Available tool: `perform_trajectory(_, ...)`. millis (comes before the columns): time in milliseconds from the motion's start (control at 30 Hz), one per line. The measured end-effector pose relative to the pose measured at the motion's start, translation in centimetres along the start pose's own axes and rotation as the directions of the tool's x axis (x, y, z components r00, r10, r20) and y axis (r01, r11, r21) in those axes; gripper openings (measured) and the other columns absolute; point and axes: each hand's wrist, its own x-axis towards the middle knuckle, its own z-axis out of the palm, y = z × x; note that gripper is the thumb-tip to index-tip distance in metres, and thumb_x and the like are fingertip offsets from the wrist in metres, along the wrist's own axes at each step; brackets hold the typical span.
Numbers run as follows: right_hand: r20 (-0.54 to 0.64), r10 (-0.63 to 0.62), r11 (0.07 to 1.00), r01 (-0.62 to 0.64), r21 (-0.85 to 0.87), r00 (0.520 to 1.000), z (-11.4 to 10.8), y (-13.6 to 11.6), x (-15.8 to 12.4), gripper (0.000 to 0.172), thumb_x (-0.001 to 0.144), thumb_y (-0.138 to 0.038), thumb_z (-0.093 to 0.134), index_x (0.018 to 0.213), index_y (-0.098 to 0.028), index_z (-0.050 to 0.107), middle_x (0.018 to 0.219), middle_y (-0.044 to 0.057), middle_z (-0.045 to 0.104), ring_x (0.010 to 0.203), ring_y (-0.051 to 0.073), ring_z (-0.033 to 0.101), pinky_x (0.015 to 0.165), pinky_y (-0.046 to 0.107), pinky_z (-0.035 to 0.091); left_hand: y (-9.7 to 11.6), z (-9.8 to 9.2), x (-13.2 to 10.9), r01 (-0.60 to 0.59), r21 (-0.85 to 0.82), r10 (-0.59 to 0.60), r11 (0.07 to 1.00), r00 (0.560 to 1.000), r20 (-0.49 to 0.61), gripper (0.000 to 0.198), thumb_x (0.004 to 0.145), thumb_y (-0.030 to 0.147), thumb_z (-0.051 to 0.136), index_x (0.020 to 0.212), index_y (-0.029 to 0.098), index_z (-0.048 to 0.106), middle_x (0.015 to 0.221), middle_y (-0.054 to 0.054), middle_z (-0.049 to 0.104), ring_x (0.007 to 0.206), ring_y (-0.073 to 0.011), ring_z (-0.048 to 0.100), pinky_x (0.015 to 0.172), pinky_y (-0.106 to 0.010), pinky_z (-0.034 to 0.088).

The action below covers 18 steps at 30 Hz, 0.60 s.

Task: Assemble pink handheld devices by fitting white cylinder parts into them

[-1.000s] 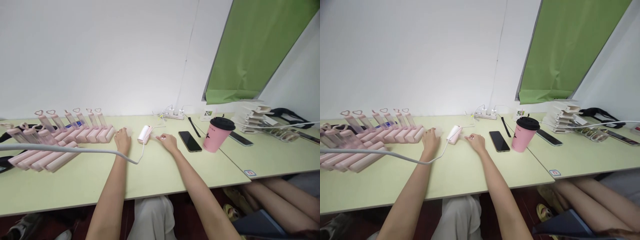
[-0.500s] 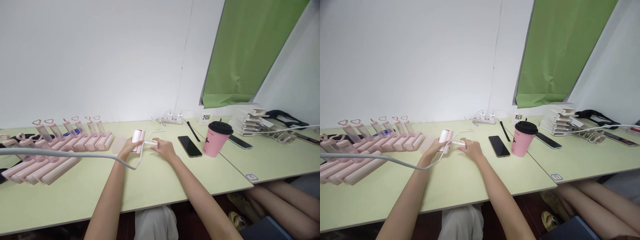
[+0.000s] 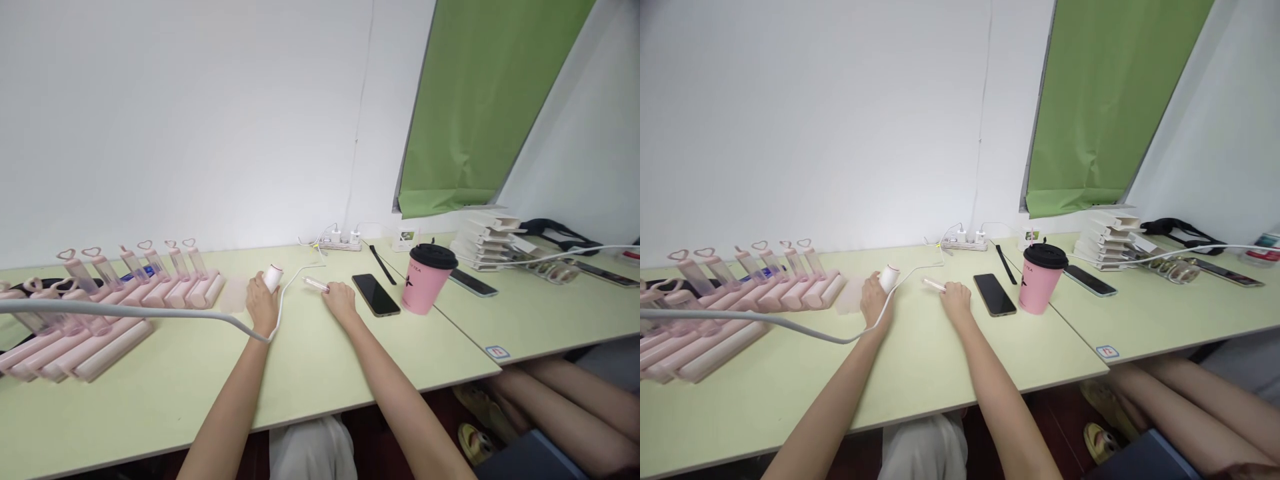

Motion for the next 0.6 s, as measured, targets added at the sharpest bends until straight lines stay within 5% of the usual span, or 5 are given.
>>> perform_trajectory(133,0.042,-0.21,0.977,0.211,-0.018,0.977,-0.8,-0.7,-0.2,0.019,0.084,-0.024,0.045,0.092,-0.019,0.062,0.089,0.008,0.066,0.083,0.019,0.06,0.07,0.027,0.038,-0.8,0.4,0.8,-0.016,0.015,0.016,1.0,0.999,-0.036,0.067,0.08,0.047,0.048,0.13,0.008,0.03,0.136,-0.026,0.028,0.128,-0.0363,0.024,0.099,-0.059,0.02)
perform_trajectory(233,0.001,-0.374,0.925,0.373,-0.068,0.928,-1.2,-1.0,-0.5,0.016,0.085,-0.019,0.044,0.094,-0.017,0.058,0.092,0.01,0.065,0.084,0.019,0.059,0.072,0.027,0.037,-0.1,0.1,0.8,-0.258,-0.126,0.263,0.958,0.964,0.025,0.061,0.085,0.044,0.039,0.134,0.011,0.025,0.141,-0.021,0.024,0.133,-0.03,0.017,0.104,-0.056,0.013)
perform_trajectory(333,-0.045,-0.506,0.86,0.499,-0.106,0.862,-1.5,-1.0,-0.7,0.015,0.087,-0.016,0.043,0.094,-0.016,0.056,0.093,0.01,0.061,0.081,0.018,0.058,0.07,0.026,0.037,1.2,0.0,0.3,-0.602,-0.215,0.636,0.769,0.752,0.172,0.058,0.082,0.037,0.045,0.133,0.013,0.029,0.138,-0.016,0.033,0.131,-0.0245,0.025,0.108,-0.045,0.016)
perform_trajectory(400,-0.063,-0.6,0.798,0.591,-0.116,0.798,-1.6,-1.0,-0.8,0.014,0.087,-0.015,0.043,0.094,-0.016,0.055,0.095,0.009,0.059,0.078,0.017,0.057,0.068,0.026,0.037,1.7,0.2,0.1,-0.7,-0.191,0.72,0.688,0.629,0.291,0.045,0.08,0.029,0.048,0.122,0.014,0.043,0.131,-0.014,0.043,0.123,-0.0246,0.036,0.107,-0.043,0.02)
perform_trajectory(600,-0.172,-0.722,0.688,0.722,-0.077,0.67,-1.3,-0.7,-0.5,0.014,0.089,-0.017,0.041,0.092,-0.015,0.054,0.101,0.009,0.055,0.081,0.014,0.053,0.069,0.024,0.037,1.6,0.5,-0.3,-0.633,0.047,0.552,0.773,0.707,0.442,0.024,0.084,0.014,0.034,0.093,0.016,0.056,0.088,-0.013,0.06,0.09,-0.025,0.055,0.077,-0.037,0.041)
